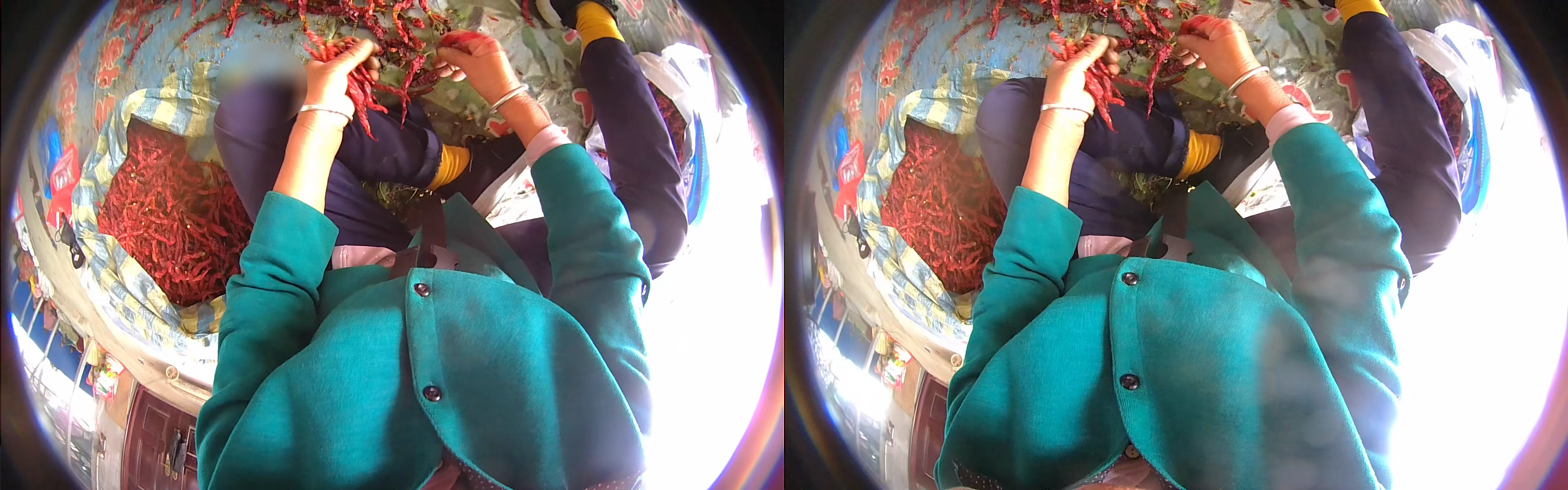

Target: The person sits on a tarp and repeatedly picks up dried red chili peppers, removes the stems by hand, and drops the peppers into a pile while discarding the stems.

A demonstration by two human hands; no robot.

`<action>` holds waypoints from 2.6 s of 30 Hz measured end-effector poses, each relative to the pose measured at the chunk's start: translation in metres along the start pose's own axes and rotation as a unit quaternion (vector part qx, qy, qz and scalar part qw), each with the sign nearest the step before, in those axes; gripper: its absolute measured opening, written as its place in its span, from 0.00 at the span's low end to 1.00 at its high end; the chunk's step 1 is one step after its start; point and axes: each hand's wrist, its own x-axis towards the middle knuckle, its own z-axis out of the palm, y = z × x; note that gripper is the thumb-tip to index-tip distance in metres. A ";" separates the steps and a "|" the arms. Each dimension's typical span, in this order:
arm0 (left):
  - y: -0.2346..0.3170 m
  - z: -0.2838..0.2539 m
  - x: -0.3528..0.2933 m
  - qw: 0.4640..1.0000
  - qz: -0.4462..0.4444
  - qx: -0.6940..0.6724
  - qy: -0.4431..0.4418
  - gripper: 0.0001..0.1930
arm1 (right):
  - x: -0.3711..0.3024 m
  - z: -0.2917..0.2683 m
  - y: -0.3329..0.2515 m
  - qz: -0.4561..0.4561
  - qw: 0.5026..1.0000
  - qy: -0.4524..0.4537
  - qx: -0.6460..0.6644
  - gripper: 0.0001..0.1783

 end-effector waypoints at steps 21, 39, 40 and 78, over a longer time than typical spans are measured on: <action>-0.025 0.028 -0.008 0.993 0.097 -0.055 0.028 0.03 | -0.021 0.039 -0.029 0.073 0.974 0.045 0.211 0.08; 0.001 0.035 -0.025 0.992 0.031 -0.120 -0.020 0.05 | 0.019 0.004 0.020 -0.225 0.815 0.089 -0.526 0.08; 0.001 0.040 -0.032 0.997 0.036 -0.055 -0.033 0.04 | 0.016 0.001 0.014 -0.188 0.830 0.099 -0.516 0.08; -0.040 0.030 -0.028 0.997 -0.009 0.012 0.081 0.10 | -0.037 0.048 0.000 -0.174 0.951 0.018 -0.255 0.10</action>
